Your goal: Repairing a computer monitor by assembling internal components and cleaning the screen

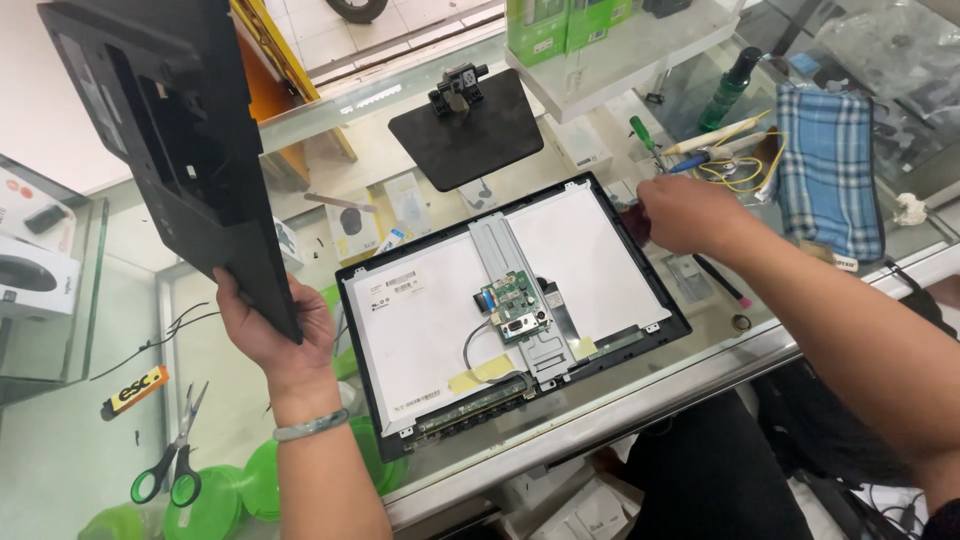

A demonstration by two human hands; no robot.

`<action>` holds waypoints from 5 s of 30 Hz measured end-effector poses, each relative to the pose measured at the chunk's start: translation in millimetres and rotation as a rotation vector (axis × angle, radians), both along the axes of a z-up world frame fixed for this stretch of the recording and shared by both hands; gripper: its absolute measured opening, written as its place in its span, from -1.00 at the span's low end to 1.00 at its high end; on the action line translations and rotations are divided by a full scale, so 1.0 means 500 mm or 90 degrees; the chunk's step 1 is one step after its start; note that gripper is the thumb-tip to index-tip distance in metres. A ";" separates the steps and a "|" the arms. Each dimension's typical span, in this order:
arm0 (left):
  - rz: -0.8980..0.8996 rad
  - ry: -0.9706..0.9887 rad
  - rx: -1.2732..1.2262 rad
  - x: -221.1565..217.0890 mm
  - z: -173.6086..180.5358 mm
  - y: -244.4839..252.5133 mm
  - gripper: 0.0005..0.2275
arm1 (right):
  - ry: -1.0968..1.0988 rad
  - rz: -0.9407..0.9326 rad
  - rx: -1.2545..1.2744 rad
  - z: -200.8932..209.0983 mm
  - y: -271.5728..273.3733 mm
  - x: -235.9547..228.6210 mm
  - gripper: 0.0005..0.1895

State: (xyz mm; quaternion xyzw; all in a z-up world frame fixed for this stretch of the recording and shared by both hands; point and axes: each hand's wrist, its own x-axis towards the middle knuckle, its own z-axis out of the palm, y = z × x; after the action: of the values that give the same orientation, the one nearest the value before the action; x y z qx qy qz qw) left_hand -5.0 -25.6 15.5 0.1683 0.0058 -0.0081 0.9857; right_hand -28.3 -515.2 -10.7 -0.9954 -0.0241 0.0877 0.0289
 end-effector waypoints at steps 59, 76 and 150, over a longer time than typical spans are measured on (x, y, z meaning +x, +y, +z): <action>0.046 0.152 0.888 -0.025 0.048 -0.056 -0.72 | -0.076 -0.287 1.001 0.005 0.059 0.039 -0.85; -0.271 0.325 1.347 -0.053 0.118 -0.072 -0.74 | 0.015 -0.198 0.576 0.053 0.056 0.012 -0.73; -0.390 0.421 1.317 -0.084 0.113 -0.065 -0.81 | 0.120 -0.067 0.022 0.058 0.070 0.004 -0.50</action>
State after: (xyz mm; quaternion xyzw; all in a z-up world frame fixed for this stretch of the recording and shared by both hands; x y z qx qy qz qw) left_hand -46.9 -57.9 72.0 0.8879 0.2291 -0.2849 0.2792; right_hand -26.1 -480.3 18.3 -0.9821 0.0292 0.1785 0.0527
